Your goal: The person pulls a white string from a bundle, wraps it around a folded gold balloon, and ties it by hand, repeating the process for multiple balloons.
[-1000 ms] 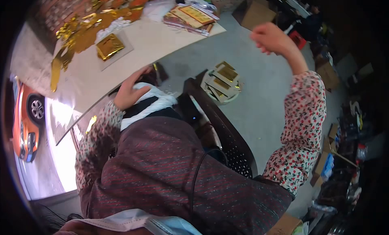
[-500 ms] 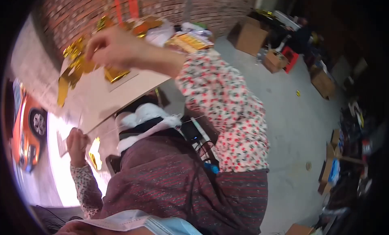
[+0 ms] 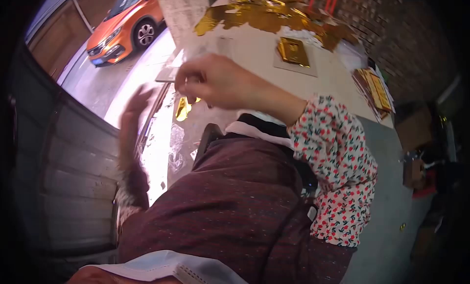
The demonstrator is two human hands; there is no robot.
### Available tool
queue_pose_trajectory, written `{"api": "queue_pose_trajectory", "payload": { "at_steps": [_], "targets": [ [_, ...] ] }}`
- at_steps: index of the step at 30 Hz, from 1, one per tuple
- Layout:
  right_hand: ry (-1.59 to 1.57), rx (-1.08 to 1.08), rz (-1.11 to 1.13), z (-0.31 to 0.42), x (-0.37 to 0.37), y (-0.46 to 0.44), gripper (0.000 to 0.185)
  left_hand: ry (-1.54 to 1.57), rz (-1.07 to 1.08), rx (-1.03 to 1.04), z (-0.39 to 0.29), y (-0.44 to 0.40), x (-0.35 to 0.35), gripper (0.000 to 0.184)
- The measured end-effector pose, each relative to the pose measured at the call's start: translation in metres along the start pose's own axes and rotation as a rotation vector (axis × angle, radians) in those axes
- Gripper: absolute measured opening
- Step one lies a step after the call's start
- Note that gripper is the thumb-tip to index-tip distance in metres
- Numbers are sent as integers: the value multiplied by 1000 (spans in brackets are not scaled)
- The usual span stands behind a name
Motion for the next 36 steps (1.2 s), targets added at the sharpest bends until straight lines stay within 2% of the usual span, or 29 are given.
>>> {"api": "queue_pose_trajectory", "payload": {
  "at_steps": [1,2,3,4,5,7,8,11,12,15,16,19,20,22,23,24,25,26,27,28,29,30,31,32,33,34,35,36],
  "targets": [
    [1,-35,57,-4,6,1,12,244,151,24,3,-14,33,56],
    [14,-83,37,-12,10,3,12,274,223,-187,33,-26,57,58],
    [33,-124,5,-17,11,8,12,453,209,-211,16,-34,98,64],
    [91,-37,-16,-13,7,16,13,634,206,-238,0,-39,128,71],
    [98,-20,-86,-19,2,23,13,723,436,-271,4,-44,136,75],
    [96,27,-225,-40,-7,39,13,519,469,-465,12,-37,136,77],
    [232,-8,-271,-44,-12,47,12,660,466,-491,26,-36,139,66],
    [313,-22,-358,-60,-18,65,15,354,475,-412,42,-30,120,48],
    [356,-24,-358,-66,-18,69,15,307,387,-411,41,-27,111,31],
    [-3,325,-174,-78,-13,80,17,203,296,-380,27,-23,83,25],
    [-229,378,-69,-75,-8,82,19,177,269,-359,29,-25,78,19],
    [-687,413,65,-71,21,88,20,-30,122,-11,27,-27,107,12],
    [-866,346,-69,-67,26,85,14,63,236,-114,40,-21,121,7],
    [-513,34,-319,-89,28,73,17,-139,372,-14,25,-11,143,6],
    [-285,-63,-359,-101,28,75,19,-251,428,19,15,-11,148,5],
    [-48,-142,-420,-114,29,79,21,-105,352,65,17,-15,144,5],
    [-227,8,-379,-111,29,83,22,44,267,108,19,-22,135,5],
    [-410,162,-331,-102,32,88,23,91,226,-4,23,-32,123,6],
    [-595,319,-278,-94,35,92,24,-100,215,27,20,-42,116,8],
    [-725,300,-231,-87,33,93,26,-24,268,73,35,-41,124,8],
    [-702,262,-307,-89,31,93,25,51,326,122,48,-38,139,9],
    [-667,217,-391,-89,27,91,24,191,278,47,38,-19,158,9],
    [-625,174,-475,-89,21,89,23,-304,484,-25,35,-21,157,10],
    [-375,96,-546,-100,19,89,17,-132,399,80,32,-25,153,10],
    [-384,119,-486,-98,19,90,17,43,307,179,31,-29,148,9],
    [-397,145,-417,-95,21,92,17,133,303,108,24,-45,134,9],
    [-418,172,-347,-91,23,93,17,-150,259,-95,10,-55,121,8],
    [-553,184,-281,-82,24,92,19,-78,305,-56,18,-54,127,8]
  ]
}}
Point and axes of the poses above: each hand's wrist, its own y-axis away from the middle knuckle, its own x-axis out of the palm, z = x × y, the point moved 3 cm from there along -y, towards the middle knuckle, and after that the axes turned 7 degrees about -x, right-handed, at the moved point
